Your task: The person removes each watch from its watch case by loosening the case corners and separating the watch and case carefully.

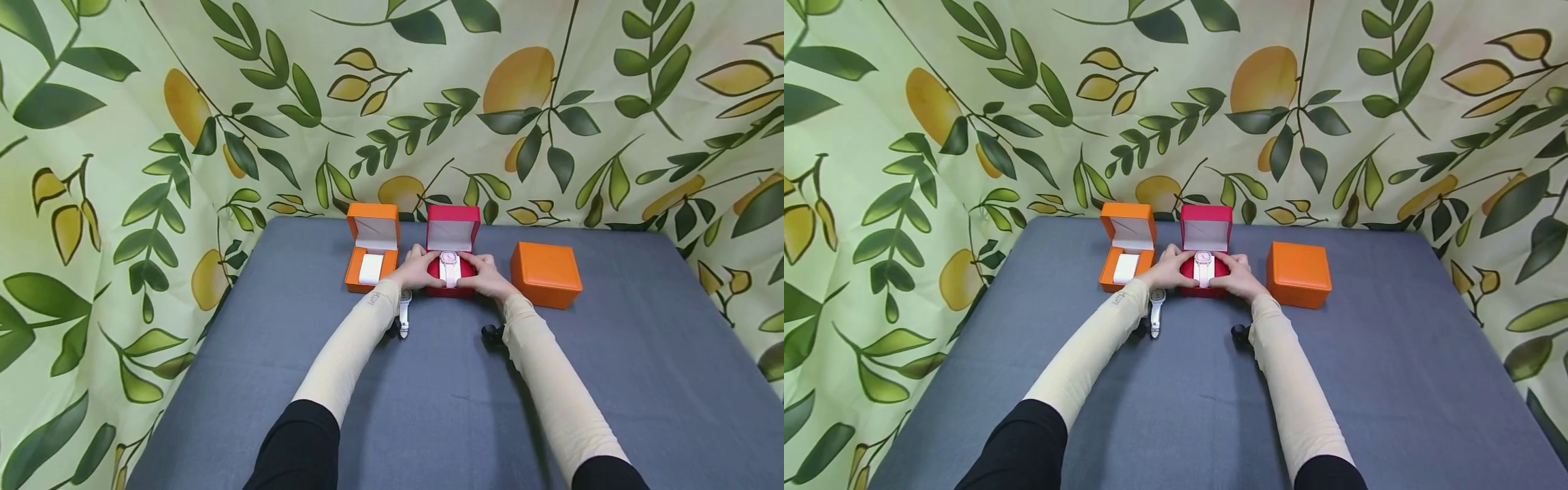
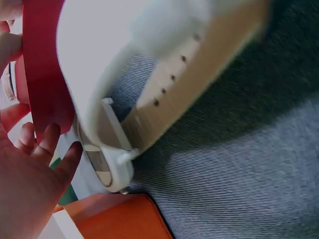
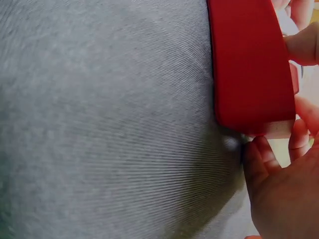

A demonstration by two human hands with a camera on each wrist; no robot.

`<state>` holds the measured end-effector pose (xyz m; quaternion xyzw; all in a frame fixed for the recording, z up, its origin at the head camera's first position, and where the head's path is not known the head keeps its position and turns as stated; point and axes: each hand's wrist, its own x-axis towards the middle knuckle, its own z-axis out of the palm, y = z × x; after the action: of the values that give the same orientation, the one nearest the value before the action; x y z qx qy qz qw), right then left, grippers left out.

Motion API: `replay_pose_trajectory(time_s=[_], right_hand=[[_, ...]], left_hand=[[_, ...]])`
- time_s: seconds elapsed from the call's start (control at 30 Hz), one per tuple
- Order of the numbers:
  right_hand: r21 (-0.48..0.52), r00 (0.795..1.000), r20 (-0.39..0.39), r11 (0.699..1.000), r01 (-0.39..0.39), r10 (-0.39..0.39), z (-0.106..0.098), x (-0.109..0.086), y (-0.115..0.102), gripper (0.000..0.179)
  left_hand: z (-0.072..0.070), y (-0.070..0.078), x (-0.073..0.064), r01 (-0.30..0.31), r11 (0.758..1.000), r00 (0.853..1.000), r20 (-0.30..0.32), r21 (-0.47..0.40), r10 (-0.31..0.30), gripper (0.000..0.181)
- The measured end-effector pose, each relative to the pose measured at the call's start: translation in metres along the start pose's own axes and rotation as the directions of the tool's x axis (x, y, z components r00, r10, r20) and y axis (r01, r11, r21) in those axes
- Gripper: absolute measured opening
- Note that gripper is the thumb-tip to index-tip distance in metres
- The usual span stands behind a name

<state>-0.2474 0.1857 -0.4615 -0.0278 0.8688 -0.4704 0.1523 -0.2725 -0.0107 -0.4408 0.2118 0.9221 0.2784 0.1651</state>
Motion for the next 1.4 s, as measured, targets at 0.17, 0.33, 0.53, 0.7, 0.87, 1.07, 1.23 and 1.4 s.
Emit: replay_pose_trajectory(time_s=[0.17,0.33,0.53,0.7,0.87,1.07,1.23,1.4], right_hand=[[-0.058,1.0,-0.013,0.998,0.024,-0.025,-0.001,0.0,-0.002,0.076],[-0.118,0.996,-0.047,0.991,0.071,-0.077,0.0,-0.002,-0.002,0.076],[-0.139,0.986,-0.073,0.981,0.137,-0.148,0.003,-0.002,0.006,0.075],[-0.131,0.969,-0.124,0.972,0.197,-0.213,0.004,-0.005,0.008,0.072],[-0.07,0.97,-0.131,0.978,0.197,-0.205,0.006,-0.01,0.008,0.071],[-0.037,0.975,-0.125,0.982,0.183,-0.186,0.007,-0.014,0.008,0.072],[-0.073,0.958,-0.178,0.974,0.214,-0.224,0.009,-0.017,0.007,0.071],[-0.091,0.926,-0.247,0.958,0.271,-0.286,0.013,-0.021,0.007,0.067]], left_hand=[[-0.002,0.003,0.0,0.002,0.998,1.0,-0.011,0.062,-0.002,0.074],[-0.003,0.004,-0.001,-0.028,0.993,0.998,-0.047,0.119,0.034,0.075],[0.0,0.004,-0.004,-0.062,0.989,0.996,-0.057,0.134,0.071,0.076],[0.003,0.004,-0.005,-0.099,0.991,0.989,-0.098,0.091,0.108,0.074],[0.006,0.004,-0.008,-0.114,0.992,0.984,-0.132,0.049,0.119,0.07],[0.01,0.005,-0.012,-0.106,0.994,0.981,-0.169,-0.029,0.099,0.066],[0.014,0.005,-0.014,-0.103,0.993,0.977,-0.194,-0.055,0.091,0.067],[0.017,0.007,-0.017,-0.149,0.989,0.964,-0.224,-0.022,0.141,0.066]])
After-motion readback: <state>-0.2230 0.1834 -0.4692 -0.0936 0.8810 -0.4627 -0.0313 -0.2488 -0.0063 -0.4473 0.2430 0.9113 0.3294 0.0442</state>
